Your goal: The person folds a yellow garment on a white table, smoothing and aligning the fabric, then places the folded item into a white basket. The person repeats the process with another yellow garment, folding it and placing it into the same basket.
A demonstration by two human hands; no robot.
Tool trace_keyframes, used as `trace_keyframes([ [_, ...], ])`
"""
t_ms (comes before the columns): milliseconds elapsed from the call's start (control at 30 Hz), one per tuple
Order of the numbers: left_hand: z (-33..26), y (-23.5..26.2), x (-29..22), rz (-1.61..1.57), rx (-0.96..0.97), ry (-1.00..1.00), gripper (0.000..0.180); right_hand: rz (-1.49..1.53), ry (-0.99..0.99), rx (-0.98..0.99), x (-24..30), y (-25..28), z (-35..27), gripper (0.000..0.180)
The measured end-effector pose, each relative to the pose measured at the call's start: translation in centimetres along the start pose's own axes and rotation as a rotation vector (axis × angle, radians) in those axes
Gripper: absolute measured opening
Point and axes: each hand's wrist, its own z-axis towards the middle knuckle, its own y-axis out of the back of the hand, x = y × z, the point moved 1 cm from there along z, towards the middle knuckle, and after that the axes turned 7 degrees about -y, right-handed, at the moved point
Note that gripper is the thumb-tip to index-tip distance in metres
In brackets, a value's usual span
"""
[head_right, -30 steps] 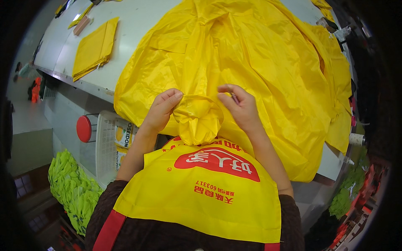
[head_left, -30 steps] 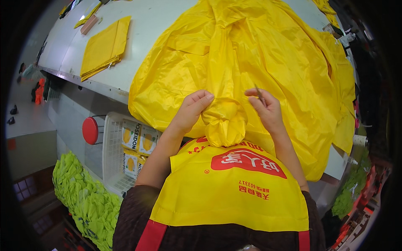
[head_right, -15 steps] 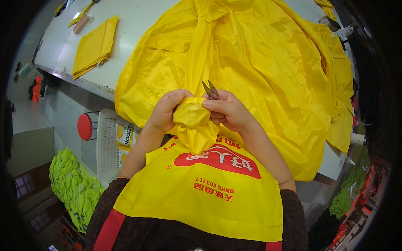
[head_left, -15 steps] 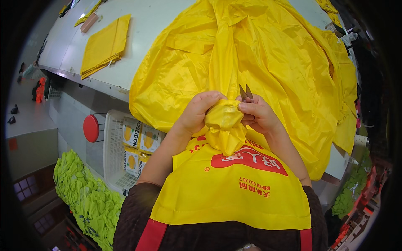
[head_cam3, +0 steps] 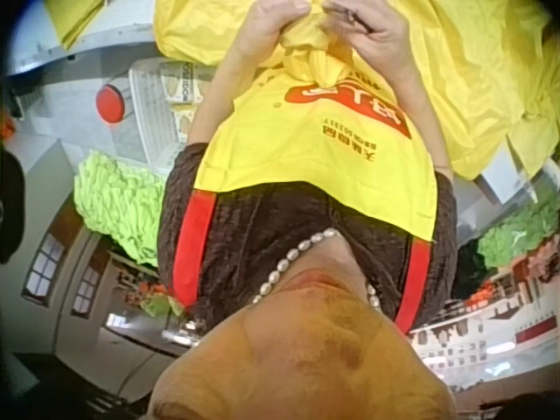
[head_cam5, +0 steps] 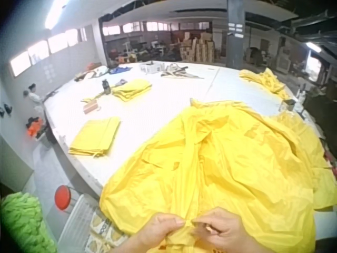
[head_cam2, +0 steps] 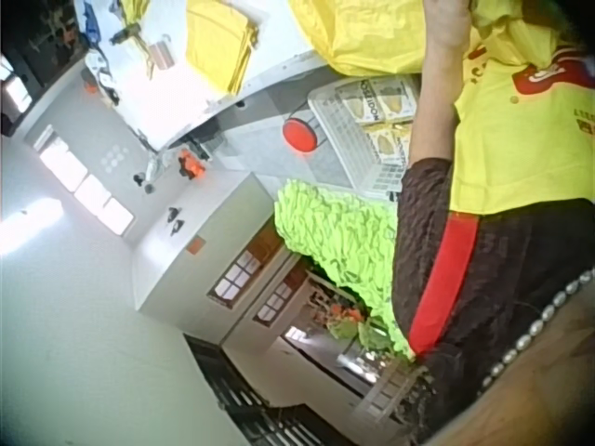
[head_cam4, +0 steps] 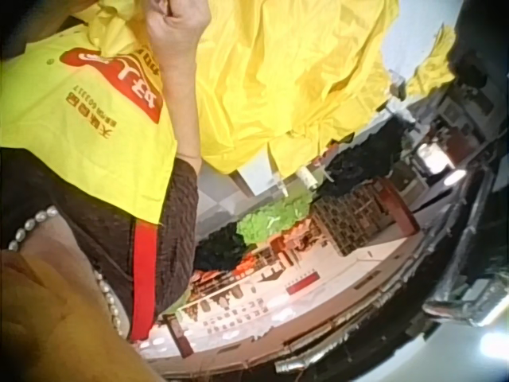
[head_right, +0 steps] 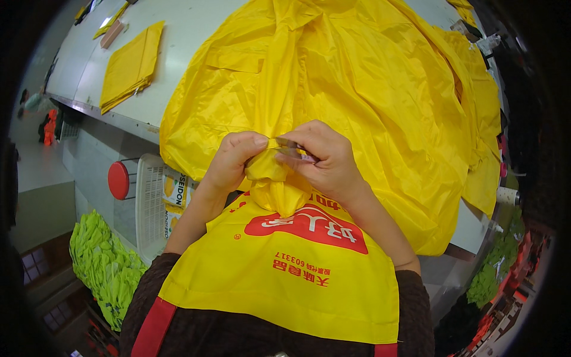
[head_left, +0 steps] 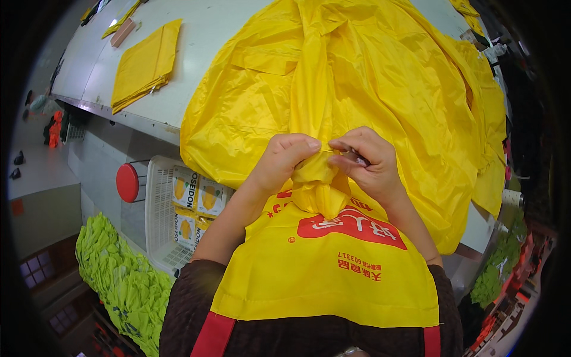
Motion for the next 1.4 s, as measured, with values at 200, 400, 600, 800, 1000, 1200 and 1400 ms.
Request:
trace_keyframes([
  [200, -0.3, -0.8, -1.1, 0.091, 0.026, -0.011, 0.022, -0.281, 0.213, -0.036, 0.2, 0.2, 0.0, 0.021],
  [400, 0.1, -0.2, 0.1, 0.045, -0.009, -0.028, 0.019, -0.12, 0.326, 0.144, 1.4, 0.2, -1.1, 0.018],
  [600, -0.3, 0.7, 0.1, -0.092, 0.199, 0.103, 0.022, 0.057, -0.183, 0.184, -3.2, 1.0, -0.6, 0.025],
  [800, -2.2, 2.1, 0.8, 0.533, 0.357, -0.106, 0.055, 0.054, -0.149, 0.015, -3.1, 0.5, -1.8, 0.023],
  [1000, 0.3, 3.7, 3.1, 0.581, -0.354, -0.513, 0.019, 0.086, -0.155, 0.236, -2.0, -3.3, -2.0, 0.021],
  [1200, 5.1, 0.3, 3.2, -0.12, -0.534, -0.217, 0.014, -0.143, 0.142, -0.166, -4.3, -3.5, 2.1, 0.009],
  [1400, 2.6, 0.5, 3.5, 0.887, -0.233, -0.563, 0.025, -0.352, -0.107, -0.386, -5.7, 2.8, -0.8, 0.015],
])
